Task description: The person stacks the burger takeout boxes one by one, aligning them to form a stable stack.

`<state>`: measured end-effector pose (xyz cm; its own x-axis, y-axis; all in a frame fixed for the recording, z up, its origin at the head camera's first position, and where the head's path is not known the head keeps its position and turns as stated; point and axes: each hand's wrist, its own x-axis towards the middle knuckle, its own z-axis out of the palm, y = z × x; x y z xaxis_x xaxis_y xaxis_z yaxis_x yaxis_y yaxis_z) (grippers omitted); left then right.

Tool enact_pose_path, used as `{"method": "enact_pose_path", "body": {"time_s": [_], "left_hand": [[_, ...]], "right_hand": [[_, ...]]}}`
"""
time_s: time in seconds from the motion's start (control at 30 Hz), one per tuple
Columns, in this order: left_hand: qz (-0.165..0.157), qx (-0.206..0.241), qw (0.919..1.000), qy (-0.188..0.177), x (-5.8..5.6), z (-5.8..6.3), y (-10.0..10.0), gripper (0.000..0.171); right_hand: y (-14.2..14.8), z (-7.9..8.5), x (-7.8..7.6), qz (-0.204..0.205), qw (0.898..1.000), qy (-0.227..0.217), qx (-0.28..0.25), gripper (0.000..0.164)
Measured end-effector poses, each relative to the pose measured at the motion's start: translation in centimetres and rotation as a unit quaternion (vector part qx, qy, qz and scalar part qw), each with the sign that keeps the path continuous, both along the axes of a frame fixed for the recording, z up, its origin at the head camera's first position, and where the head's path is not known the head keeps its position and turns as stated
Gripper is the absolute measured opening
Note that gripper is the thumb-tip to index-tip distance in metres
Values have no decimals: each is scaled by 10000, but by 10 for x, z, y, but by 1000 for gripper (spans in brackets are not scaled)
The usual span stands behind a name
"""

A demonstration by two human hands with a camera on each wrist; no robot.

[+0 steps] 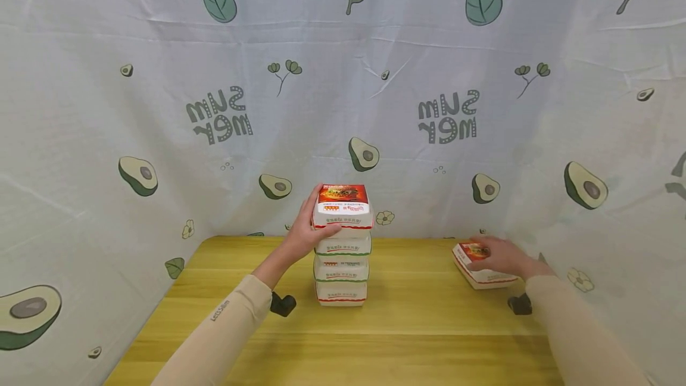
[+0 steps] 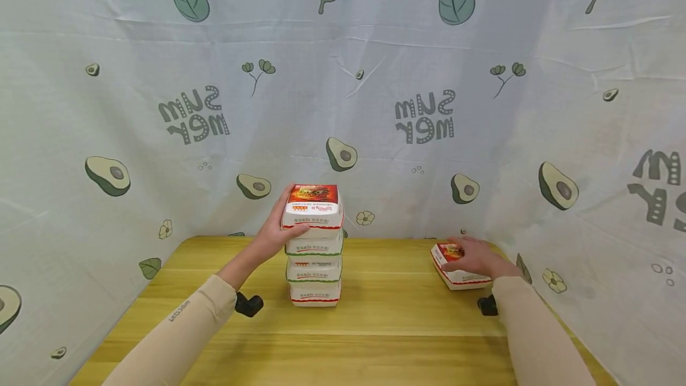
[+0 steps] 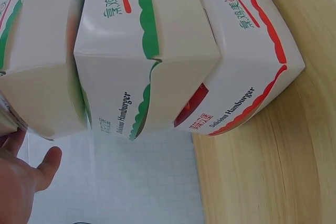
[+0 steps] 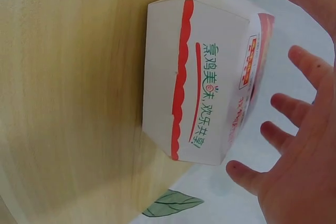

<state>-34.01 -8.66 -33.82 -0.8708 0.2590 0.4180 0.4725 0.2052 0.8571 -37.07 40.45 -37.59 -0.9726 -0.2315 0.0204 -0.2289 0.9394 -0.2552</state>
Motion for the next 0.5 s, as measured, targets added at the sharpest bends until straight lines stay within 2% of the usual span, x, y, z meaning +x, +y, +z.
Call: {"method": "enact_pose_path", "body": {"time_s": [0.5], "left_hand": [[-42, 34, 10000, -32, -1, -1, 0, 100]], "right_hand": [[7, -8, -4, 306, 9990, 181, 261, 85]]}}
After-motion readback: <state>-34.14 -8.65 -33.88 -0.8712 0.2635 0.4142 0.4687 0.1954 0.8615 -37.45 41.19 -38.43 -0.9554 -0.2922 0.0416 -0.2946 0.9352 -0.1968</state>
